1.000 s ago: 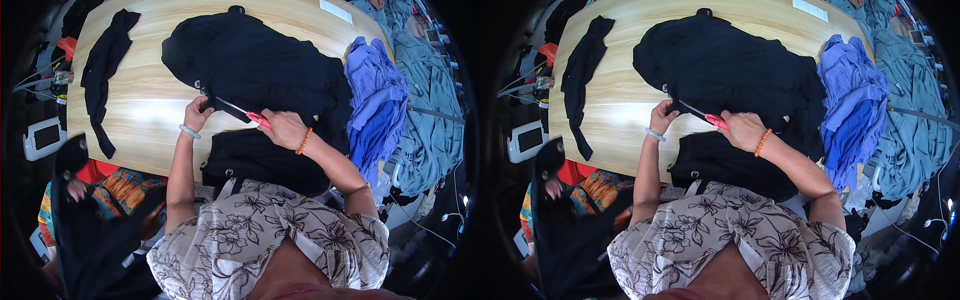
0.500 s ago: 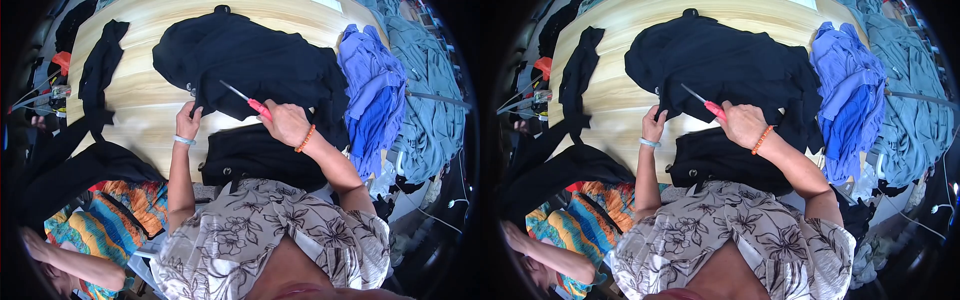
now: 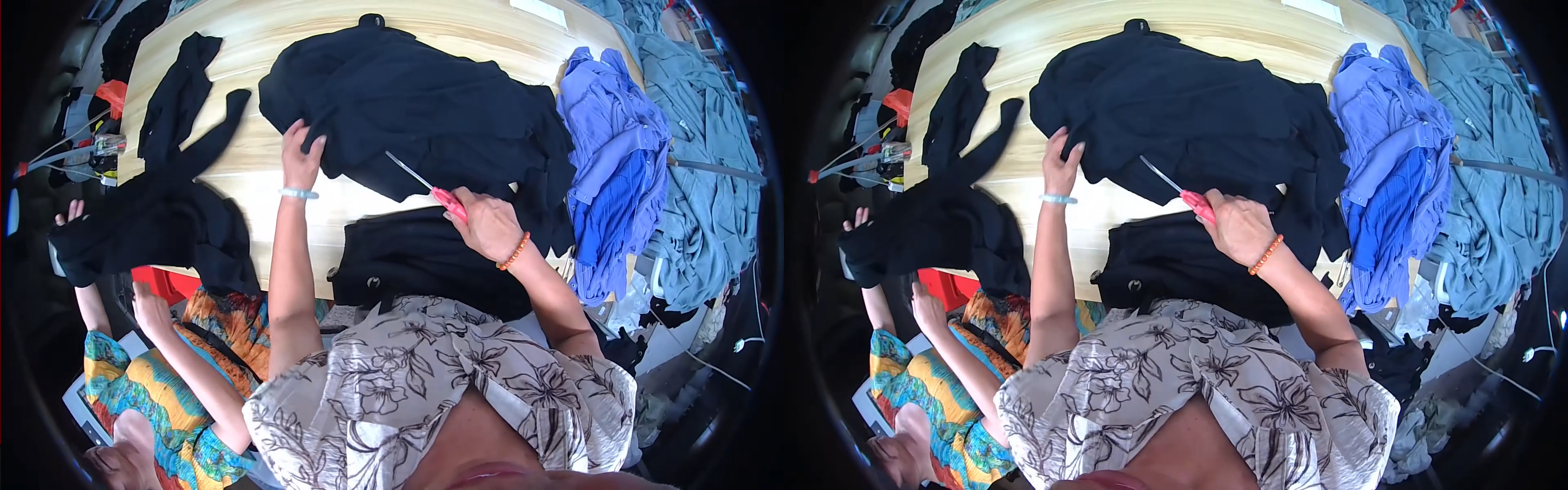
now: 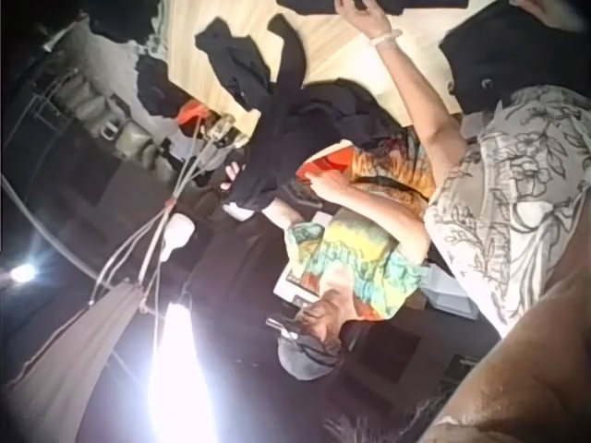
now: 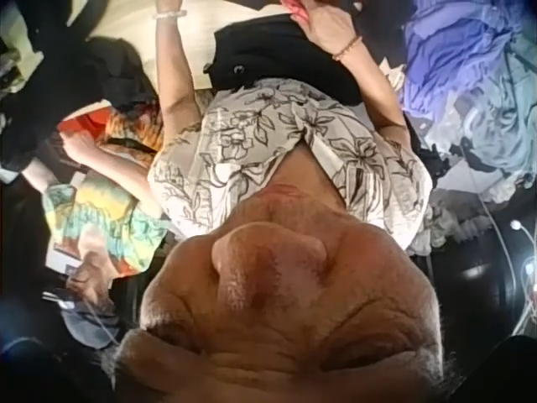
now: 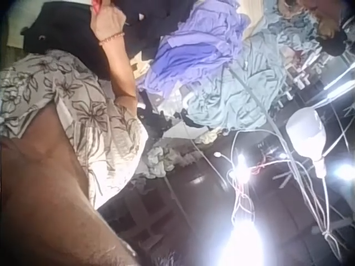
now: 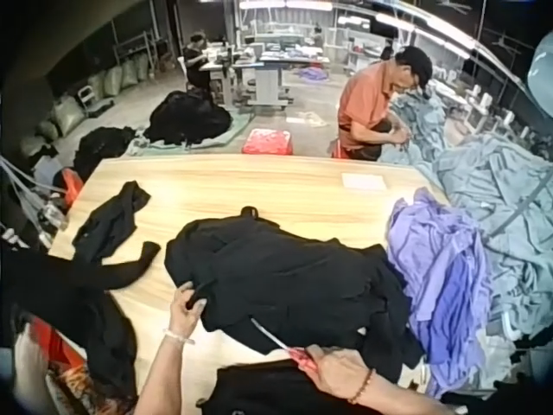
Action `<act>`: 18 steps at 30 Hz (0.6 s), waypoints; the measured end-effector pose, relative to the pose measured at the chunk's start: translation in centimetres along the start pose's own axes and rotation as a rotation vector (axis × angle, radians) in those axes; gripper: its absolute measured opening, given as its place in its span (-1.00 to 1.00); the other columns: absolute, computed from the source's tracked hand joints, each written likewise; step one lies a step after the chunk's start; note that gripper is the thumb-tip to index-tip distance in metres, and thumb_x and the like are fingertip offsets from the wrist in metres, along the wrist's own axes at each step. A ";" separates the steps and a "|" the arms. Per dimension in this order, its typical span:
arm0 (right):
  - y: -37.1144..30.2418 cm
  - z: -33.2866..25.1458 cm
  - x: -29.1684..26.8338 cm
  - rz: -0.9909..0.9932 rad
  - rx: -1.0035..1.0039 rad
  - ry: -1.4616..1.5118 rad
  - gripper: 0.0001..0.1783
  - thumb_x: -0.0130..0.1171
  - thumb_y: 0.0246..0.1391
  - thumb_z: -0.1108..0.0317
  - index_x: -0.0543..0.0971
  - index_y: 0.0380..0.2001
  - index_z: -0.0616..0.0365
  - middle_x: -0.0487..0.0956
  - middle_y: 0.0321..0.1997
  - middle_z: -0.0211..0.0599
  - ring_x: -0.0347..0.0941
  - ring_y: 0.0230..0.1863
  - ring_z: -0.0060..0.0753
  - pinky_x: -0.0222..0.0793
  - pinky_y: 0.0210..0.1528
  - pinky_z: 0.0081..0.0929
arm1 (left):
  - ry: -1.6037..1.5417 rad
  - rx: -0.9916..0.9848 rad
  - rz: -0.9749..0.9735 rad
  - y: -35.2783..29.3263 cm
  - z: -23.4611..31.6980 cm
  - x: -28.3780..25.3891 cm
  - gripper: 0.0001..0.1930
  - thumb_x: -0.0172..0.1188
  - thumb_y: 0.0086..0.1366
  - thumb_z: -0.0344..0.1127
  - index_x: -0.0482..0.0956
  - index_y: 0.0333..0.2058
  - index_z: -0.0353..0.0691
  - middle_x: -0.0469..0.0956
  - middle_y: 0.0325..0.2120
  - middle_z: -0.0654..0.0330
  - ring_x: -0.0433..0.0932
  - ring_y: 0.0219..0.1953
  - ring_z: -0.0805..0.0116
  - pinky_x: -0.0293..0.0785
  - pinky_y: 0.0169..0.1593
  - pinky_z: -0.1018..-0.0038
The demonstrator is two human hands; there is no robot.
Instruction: Trimming excess fabric and loose threads from black garments using scissors and an air blow gun.
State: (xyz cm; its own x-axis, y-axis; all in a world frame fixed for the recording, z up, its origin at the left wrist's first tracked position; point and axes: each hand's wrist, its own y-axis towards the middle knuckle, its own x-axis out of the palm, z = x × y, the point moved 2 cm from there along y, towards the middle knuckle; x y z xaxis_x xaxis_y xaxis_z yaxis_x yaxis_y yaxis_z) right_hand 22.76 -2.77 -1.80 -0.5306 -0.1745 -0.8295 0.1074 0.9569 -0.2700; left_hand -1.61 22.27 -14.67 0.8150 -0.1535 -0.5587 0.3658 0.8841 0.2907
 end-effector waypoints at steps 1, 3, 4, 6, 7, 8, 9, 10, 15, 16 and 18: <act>-0.2 -0.2 0.3 -0.003 -0.013 -0.010 -0.69 0.18 0.11 0.17 0.46 -0.19 0.15 0.59 -0.41 -0.06 0.56 -0.33 0.04 0.46 -0.30 -0.13 | -0.060 -0.100 -0.011 0.5 -2.3 0.7 -0.66 0.33 0.13 -0.29 0.58 -0.17 -0.38 0.52 -0.05 -0.10 0.49 0.02 0.03 0.39 0.08 0.39; -0.7 -0.2 0.2 -0.014 -0.009 -0.009 -0.68 0.19 0.11 0.18 0.45 -0.20 0.17 0.59 -0.40 -0.05 0.55 -0.31 0.04 0.46 -0.30 -0.13 | -0.259 -0.355 -0.104 1.6 -4.1 1.5 -0.66 0.35 0.11 -0.35 0.58 -0.17 -0.43 0.59 -0.13 0.01 0.55 -0.09 0.24 0.42 0.02 0.48; -1.0 0.3 0.1 -0.008 0.000 -0.013 -0.68 0.19 0.11 0.18 0.45 -0.20 0.17 0.59 -0.40 -0.05 0.55 -0.31 0.04 0.46 -0.30 -0.13 | -0.354 -0.407 -0.154 2.1 -2.2 1.8 -0.68 0.34 0.12 -0.42 0.57 -0.15 -0.41 0.60 -0.20 0.14 0.53 -0.17 0.39 0.42 -0.02 0.55; -1.8 1.0 0.2 -0.034 0.015 -0.032 -0.71 0.21 0.08 0.21 0.43 -0.27 0.18 0.59 -0.42 -0.10 0.57 -0.33 0.00 0.49 -0.29 -0.17 | -0.483 -0.417 -0.234 2.5 -0.5 1.9 -0.74 0.30 0.15 -0.51 0.58 -0.16 -0.38 0.60 -0.25 0.27 0.51 -0.24 0.54 0.42 -0.09 0.64; -2.2 1.2 0.2 -0.037 0.020 -0.044 -0.70 0.21 0.09 0.20 0.43 -0.27 0.19 0.60 -0.41 -0.08 0.57 -0.32 0.00 0.49 -0.28 -0.16 | -0.483 -0.414 -0.232 2.3 0.0 1.7 -0.74 0.30 0.15 -0.51 0.58 -0.16 -0.38 0.60 -0.25 0.27 0.51 -0.24 0.54 0.42 -0.09 0.64; -2.6 1.3 0.3 -0.034 0.018 -0.044 -0.70 0.21 0.09 0.20 0.43 -0.27 0.19 0.60 -0.41 -0.08 0.57 -0.32 0.00 0.49 -0.28 -0.16 | -0.514 -0.370 -0.189 1.7 0.7 1.4 -0.78 0.30 0.14 -0.51 0.59 -0.21 -0.39 0.61 -0.31 0.29 0.50 -0.28 0.57 0.43 -0.13 0.64; -2.8 1.3 0.5 -0.062 0.013 -0.038 -0.70 0.20 0.09 0.20 0.43 -0.26 0.20 0.60 -0.41 -0.07 0.57 -0.31 0.00 0.49 -0.27 -0.16 | -0.545 -0.321 -0.149 1.7 2.2 1.0 -0.81 0.30 0.12 -0.51 0.60 -0.26 -0.39 0.61 -0.37 0.31 0.48 -0.32 0.59 0.43 -0.16 0.64; -3.2 1.3 0.7 -0.092 0.015 -0.032 -0.69 0.20 0.09 0.20 0.43 -0.26 0.21 0.60 -0.41 -0.05 0.58 -0.31 0.00 0.49 -0.27 -0.16 | -0.554 -0.276 -0.149 1.6 3.8 0.7 -0.86 0.29 0.12 -0.54 0.60 -0.30 -0.36 0.59 -0.41 0.35 0.47 -0.36 0.62 0.43 -0.19 0.66; -3.0 0.0 3.4 -0.099 -0.126 0.034 -0.68 0.17 0.11 0.17 0.44 -0.26 0.21 0.59 -0.47 0.01 0.57 -0.31 0.06 0.45 -0.23 -0.11 | -0.505 -0.049 -0.106 3.0 10.7 -1.3 -0.87 0.30 0.12 -0.54 0.58 -0.32 -0.36 0.55 -0.42 0.37 0.44 -0.35 0.61 0.38 -0.19 0.68; -2.5 0.1 3.8 -0.106 -0.118 0.033 -0.68 0.16 0.11 0.17 0.44 -0.26 0.22 0.59 -0.47 0.01 0.57 -0.31 0.06 0.45 -0.23 -0.11 | -0.378 -0.040 -0.108 3.1 12.8 -1.3 -0.82 0.35 0.08 -0.50 0.58 -0.32 -0.37 0.54 -0.39 0.31 0.44 -0.34 0.53 0.39 -0.15 0.63; -1.5 0.3 4.5 -0.109 -0.112 0.057 -0.66 0.14 0.13 0.15 0.45 -0.23 0.23 0.60 -0.44 0.02 0.57 -0.29 0.07 0.45 -0.22 -0.10 | -0.324 0.189 -0.022 1.8 17.9 -2.0 -0.75 0.41 0.01 -0.47 0.56 -0.32 -0.39 0.56 -0.31 0.17 0.50 -0.29 0.41 0.43 -0.10 0.53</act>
State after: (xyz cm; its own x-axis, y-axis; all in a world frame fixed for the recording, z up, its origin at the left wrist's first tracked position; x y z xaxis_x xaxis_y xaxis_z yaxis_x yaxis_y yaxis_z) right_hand 20.47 -5.10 -5.25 -0.5815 -0.2684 -0.7680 -0.0462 0.9534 -0.2982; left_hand 5.50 16.24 0.87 0.8948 -0.3305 -0.3003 0.4369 0.7867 0.4361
